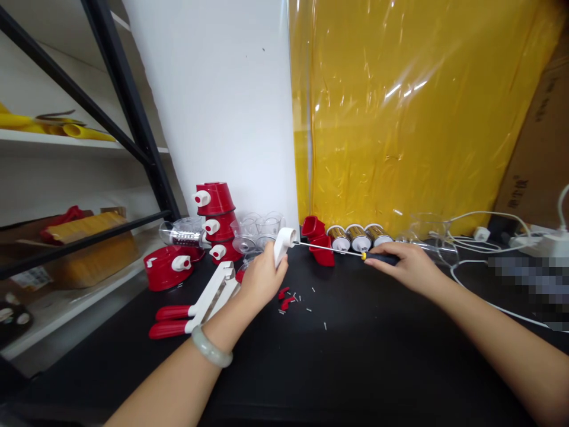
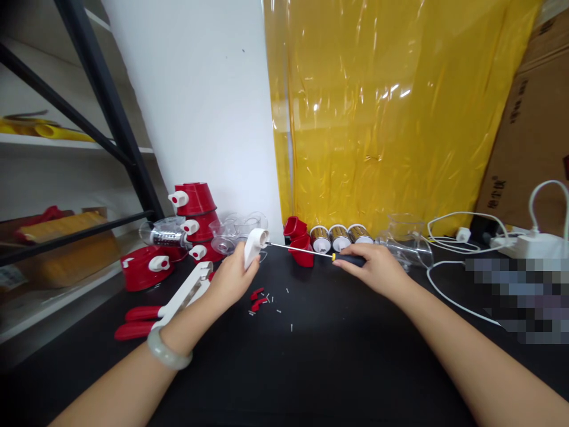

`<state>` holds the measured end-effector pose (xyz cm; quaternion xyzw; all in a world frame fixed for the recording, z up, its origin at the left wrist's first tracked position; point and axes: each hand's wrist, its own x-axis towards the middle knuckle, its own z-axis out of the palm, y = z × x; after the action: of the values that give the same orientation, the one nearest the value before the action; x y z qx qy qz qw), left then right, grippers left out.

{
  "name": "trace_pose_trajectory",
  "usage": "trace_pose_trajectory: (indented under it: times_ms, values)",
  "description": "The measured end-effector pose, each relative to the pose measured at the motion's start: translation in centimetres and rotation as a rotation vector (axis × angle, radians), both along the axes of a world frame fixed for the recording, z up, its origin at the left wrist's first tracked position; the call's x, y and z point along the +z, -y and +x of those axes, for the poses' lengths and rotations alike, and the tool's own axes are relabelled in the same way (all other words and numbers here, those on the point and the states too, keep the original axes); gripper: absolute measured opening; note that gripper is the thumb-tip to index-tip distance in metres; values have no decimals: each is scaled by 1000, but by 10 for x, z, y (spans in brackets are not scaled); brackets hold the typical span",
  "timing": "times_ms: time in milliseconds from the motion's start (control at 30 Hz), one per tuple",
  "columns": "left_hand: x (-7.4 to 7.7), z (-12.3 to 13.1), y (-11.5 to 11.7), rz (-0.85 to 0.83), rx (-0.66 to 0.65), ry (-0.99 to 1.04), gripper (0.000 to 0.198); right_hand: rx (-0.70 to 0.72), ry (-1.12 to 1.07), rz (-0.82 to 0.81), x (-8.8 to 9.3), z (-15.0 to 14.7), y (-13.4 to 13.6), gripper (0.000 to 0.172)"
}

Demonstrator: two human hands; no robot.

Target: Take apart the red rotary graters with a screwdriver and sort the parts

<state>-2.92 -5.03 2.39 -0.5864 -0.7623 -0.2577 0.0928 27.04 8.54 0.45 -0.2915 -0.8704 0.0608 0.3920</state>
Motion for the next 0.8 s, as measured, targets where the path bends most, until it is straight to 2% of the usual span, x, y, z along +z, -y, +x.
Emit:
trace_pose_trajectory:
  times_ms: [267,367,467,567,633,733,800]
  values:
    - [0,3,2,-38,11,-18,20,-69,30,79,5,0,8,31]
    - [1,3,2,-53,23,-20,20,-55,-38,44,5,-2,10,32]
    - [2,2,1,-44,54,-22,21,2,-267,-136,1,-6,6,37]
    - [3,3,1,-38,55,-23,22,106,-559,-432,0,-8,2,37]
    - [2,4,2,-40,43,-22,21,196,-720,-617,2,-9,2,45]
    - [1,5,2,-31,50,-13,21,253,-771,-833,4,-9,6,73]
    - [-1,4,0,-27,60,-14,20,205,-698,-915,5,-9,8,81]
